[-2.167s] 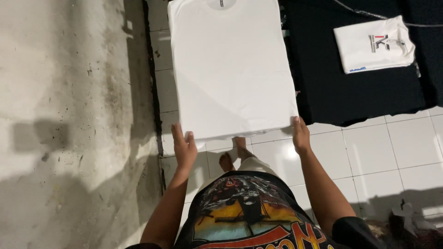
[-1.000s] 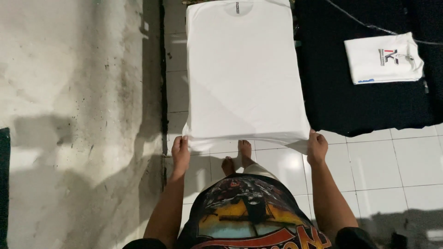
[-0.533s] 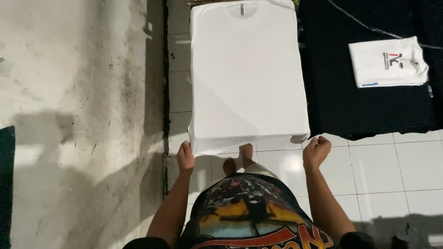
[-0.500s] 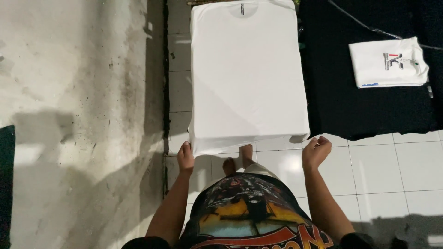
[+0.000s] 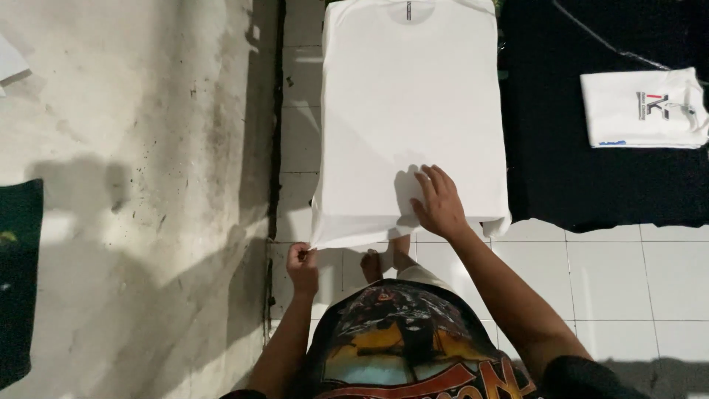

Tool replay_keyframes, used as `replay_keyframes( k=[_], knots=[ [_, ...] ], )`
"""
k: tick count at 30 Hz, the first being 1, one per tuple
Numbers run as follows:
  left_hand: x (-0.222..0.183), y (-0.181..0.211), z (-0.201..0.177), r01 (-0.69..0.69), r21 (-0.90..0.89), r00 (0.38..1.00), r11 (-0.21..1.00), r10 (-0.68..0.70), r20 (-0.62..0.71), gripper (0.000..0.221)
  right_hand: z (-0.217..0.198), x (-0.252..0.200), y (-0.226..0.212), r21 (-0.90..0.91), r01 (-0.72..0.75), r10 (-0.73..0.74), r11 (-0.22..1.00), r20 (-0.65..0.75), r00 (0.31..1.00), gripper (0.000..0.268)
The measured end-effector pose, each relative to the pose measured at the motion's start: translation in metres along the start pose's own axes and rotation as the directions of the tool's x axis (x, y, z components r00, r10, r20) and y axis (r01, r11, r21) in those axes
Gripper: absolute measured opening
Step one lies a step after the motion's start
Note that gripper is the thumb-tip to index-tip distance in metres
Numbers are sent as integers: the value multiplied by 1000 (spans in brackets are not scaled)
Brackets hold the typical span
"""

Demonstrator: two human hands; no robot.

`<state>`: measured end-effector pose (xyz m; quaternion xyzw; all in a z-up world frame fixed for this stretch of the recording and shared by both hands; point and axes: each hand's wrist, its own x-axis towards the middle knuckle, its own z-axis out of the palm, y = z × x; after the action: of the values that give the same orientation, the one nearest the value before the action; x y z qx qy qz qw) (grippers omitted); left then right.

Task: A person carefully smooths out and folds a white t-shirt on a flat printing platen.

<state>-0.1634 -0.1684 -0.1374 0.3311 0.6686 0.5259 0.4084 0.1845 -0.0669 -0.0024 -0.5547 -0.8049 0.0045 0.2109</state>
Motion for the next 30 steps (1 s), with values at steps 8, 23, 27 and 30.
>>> replay_keyframes(
  k=[8,23,27,30],
  knots=[
    [12,-51,6,-490,557,849,670,513,129,17,13,14,-4,-158,-9,39,987,189,981,69],
    [46,-41,45,305,0,901,952,-289,325,61,17,11,2,-156,-48,87,987,257,962,73],
    [31,-18,23,301,33,908,953,-297,296,30,15,11,0,-145,-59,96,988,259,961,73],
    [31,-17,9,431,67,840,900,-428,333,33,17,12,0,-171,-69,119,983,299,947,74]
  ],
)
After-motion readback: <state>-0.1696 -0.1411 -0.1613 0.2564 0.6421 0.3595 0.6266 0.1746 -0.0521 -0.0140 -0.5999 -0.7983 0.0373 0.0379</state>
